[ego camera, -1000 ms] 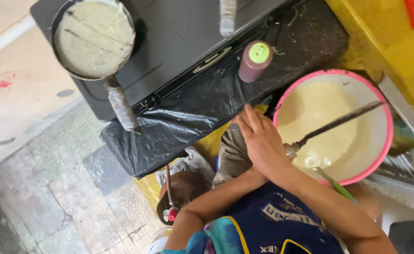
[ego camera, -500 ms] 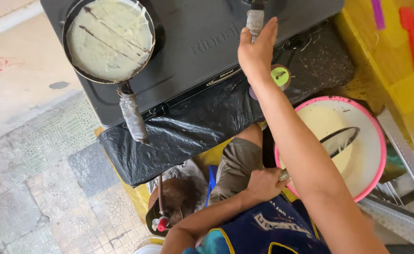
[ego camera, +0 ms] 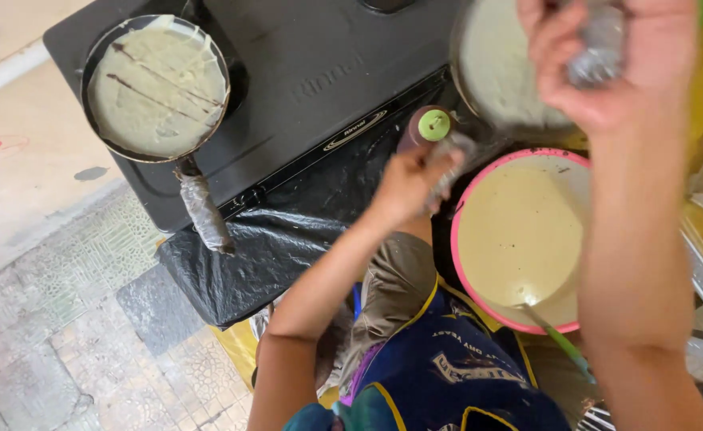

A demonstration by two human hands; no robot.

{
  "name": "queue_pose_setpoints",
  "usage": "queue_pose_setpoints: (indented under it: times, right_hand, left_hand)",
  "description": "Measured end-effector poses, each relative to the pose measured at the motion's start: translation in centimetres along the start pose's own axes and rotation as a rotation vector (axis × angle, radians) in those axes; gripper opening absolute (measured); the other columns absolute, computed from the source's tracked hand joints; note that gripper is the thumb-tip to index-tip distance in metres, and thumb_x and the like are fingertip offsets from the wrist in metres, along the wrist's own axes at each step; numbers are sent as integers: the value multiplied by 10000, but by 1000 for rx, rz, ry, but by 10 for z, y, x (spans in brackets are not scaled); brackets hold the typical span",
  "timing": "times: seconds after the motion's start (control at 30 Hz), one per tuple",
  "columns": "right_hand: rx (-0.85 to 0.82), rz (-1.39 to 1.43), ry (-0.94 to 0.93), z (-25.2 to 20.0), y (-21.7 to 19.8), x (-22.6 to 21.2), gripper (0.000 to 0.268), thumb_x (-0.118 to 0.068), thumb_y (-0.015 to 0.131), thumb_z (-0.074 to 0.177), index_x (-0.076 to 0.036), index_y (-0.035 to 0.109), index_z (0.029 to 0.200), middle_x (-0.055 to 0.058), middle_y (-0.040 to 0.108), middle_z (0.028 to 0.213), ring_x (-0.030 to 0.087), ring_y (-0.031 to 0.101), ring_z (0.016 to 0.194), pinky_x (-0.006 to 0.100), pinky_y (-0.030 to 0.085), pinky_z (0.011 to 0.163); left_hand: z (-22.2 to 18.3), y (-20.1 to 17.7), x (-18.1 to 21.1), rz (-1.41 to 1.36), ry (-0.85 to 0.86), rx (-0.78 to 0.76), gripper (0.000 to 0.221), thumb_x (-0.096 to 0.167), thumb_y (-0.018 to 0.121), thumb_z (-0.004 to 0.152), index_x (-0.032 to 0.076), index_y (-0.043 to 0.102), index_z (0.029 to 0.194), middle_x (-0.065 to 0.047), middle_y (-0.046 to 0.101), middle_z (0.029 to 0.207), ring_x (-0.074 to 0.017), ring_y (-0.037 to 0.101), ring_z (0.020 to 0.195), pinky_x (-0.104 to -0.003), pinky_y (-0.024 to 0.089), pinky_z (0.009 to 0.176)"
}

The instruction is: Cooking crepes by dipping a pan into batter and heating it on a stove

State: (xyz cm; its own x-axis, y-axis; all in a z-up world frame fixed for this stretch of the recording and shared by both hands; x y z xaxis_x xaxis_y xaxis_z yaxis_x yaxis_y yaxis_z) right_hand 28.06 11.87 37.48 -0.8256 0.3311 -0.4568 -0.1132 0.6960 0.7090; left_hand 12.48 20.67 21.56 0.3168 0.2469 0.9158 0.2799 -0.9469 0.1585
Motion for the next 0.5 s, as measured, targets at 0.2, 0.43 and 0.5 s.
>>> queue_pose_setpoints:
  times: [0.2, 0.43, 0.5]
  right_hand:
    - [-554, -149, 22, -99, -129, -30, 537, -108, 670, 991, -97, 542, 1513, 5, 758, 826, 50, 672, 601, 158, 529, 512]
    - [-245, -61, -187, -200, -277, 12, 687, -181, 680, 970, 7, 396, 1567, 42, 531, 757, 92, 470, 531, 211, 361, 449]
    - [-149, -4, -241, -221, -305, 28, 675, -180, 667, 954, 37, 423, 1545, 54, 508, 756, 98, 440, 533, 208, 330, 447]
  left_hand:
    - [94, -95, 43, -291, 108, 302, 353, 351, 710, 872, 6, 646, 904, -110, 609, 591, -158, 489, 375, -289, 388, 335]
    - [150, -116, 19, -341, 51, 592, 320, 323, 720, 867, 12, 652, 837, -129, 580, 546, -185, 466, 363, -320, 384, 353]
    - [162, -120, 12, -330, 70, 593, 329, 333, 725, 861, 15, 648, 824, -135, 585, 534, -181, 483, 352, -295, 383, 320]
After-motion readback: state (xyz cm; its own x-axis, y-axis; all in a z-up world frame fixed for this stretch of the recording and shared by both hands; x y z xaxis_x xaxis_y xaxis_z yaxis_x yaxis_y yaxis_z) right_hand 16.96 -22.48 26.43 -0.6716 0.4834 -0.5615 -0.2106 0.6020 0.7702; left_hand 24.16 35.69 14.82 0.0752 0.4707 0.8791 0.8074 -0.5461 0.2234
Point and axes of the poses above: each hand's wrist, its own z-axis towards the middle knuckle, its own y-axis out of the palm, x = y × z, the point moved 4 cm from there along z, towards the middle knuckle
